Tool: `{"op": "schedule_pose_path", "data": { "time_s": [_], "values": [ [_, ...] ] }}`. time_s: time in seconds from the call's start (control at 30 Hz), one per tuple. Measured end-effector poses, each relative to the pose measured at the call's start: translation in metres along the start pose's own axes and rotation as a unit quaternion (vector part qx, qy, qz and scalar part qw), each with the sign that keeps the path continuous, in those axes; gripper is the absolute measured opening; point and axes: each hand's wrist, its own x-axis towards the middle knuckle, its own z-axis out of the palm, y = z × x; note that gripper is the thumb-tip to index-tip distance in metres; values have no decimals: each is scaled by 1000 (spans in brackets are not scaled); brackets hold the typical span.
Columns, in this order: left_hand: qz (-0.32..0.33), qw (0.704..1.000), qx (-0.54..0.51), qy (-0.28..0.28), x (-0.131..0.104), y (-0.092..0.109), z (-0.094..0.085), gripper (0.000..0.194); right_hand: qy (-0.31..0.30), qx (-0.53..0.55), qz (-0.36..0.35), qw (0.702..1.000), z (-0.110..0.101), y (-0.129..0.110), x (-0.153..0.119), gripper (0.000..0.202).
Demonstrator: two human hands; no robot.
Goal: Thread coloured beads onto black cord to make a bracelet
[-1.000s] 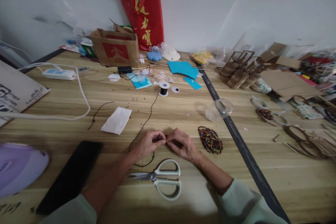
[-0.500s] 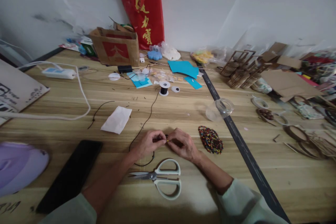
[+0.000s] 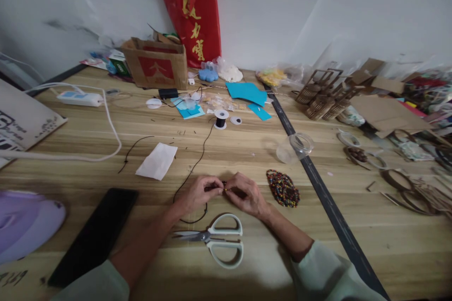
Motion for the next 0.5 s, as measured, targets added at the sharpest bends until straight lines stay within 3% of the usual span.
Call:
{"op": "schedule_pose_path", "data": {
  "time_s": [0.5],
  "values": [
    [-15,1000,-19,10,2,-7,3,9,6,13,1,1000,0,0,0,10]
  ]
}}
